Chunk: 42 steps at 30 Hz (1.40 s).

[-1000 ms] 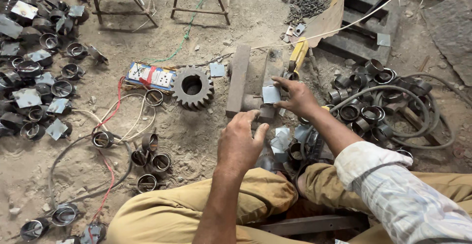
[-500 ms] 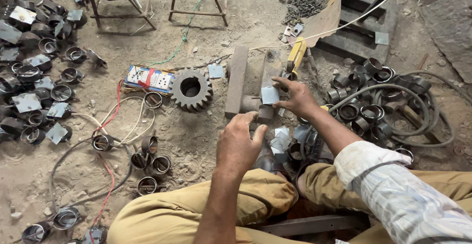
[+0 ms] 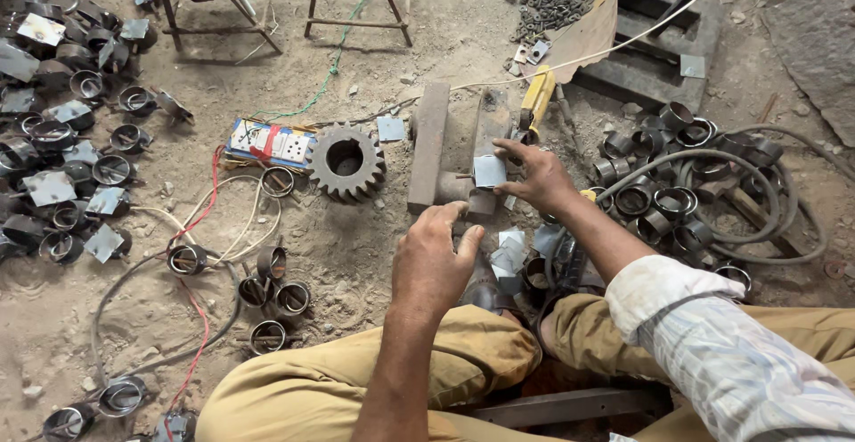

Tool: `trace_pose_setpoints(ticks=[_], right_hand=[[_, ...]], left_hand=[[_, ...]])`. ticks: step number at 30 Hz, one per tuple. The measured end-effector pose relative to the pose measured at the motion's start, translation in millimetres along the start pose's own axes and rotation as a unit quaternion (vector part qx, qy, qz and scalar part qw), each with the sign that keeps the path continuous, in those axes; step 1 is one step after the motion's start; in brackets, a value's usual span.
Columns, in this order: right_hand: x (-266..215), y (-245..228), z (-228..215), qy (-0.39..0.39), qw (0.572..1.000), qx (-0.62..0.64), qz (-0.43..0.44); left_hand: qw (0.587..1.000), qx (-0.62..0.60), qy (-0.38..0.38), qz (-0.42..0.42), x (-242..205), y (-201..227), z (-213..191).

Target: The person sits on the floor and uses a welding torch to attach small metal plates to cylindrical metal rings. They pick up a ring, place a plate on it, weld the two pieces together, and then set the finished assembly aside. This process is repeated multiple times.

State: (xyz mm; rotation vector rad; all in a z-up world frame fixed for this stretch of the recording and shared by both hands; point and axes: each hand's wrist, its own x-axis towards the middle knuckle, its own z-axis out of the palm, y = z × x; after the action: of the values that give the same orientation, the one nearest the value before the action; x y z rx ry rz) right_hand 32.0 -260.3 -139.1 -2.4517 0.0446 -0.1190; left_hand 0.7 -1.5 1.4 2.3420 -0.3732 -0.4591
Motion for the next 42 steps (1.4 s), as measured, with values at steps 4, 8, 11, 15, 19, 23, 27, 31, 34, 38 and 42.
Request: trace_pose_setpoints(ticks=[4,8,11,15,19,23,27,31,34,38,42], right_hand=[[0.7,2.5,1.3,-0.001,1.000,0.010,0.005],[1.1,-1.8,-0.8,0.000,1.000,0.007,0.001],[-0.2,-10.7,-6.2,-0.011,1.000,-0.019,0.009],[-6.0,-20.3,-15.5,-0.004,0.999,-0.042,0.015],[-28.9,-7.7,-21.7,0.058,0.994,-0.064,0.071],[-75.8,29.1,-15.9,0.125,0.959,-0.042,0.252],[-110.9,72.0,8.7,0.133,0.926,-0.029,0.351],[-117.8,101.7,34.8,0.148,0.922,-0.062,0.352],[-124.7,112.4,49.6,0.162,0.917,-0.060,0.359],[-130.0,116.1,44.1,0.137,0.892,-0.041,0.430],[-134.8,112.3,33.7,0.054,0.894,-0.022,0.443]], left_hand=[[1.000,-0.004,0.007,0.007,-0.8,-0.3,-0.2],[1.000,0.001,0.005,0.007,-0.7,-0.1,-0.2],[1.000,0.009,-0.009,-0.008,-0.3,0.8,0.3],[0.999,0.016,-0.024,-0.024,-0.4,1.9,0.2],[1.000,0.014,-0.015,-0.015,-0.4,0.8,-1.7],[1.000,0.009,-0.002,-0.002,-0.8,1.3,-0.5],[1.000,0.028,-0.010,0.001,-0.5,3.2,4.5],[1.000,0.008,0.013,0.018,-2.1,2.5,6.7],[1.000,0.012,0.026,0.012,-3.6,0.6,4.6],[0.998,-0.035,0.055,0.022,-8.0,-1.4,-9.2],[0.975,-0.088,0.169,0.110,-26.6,-1.6,-49.5]])
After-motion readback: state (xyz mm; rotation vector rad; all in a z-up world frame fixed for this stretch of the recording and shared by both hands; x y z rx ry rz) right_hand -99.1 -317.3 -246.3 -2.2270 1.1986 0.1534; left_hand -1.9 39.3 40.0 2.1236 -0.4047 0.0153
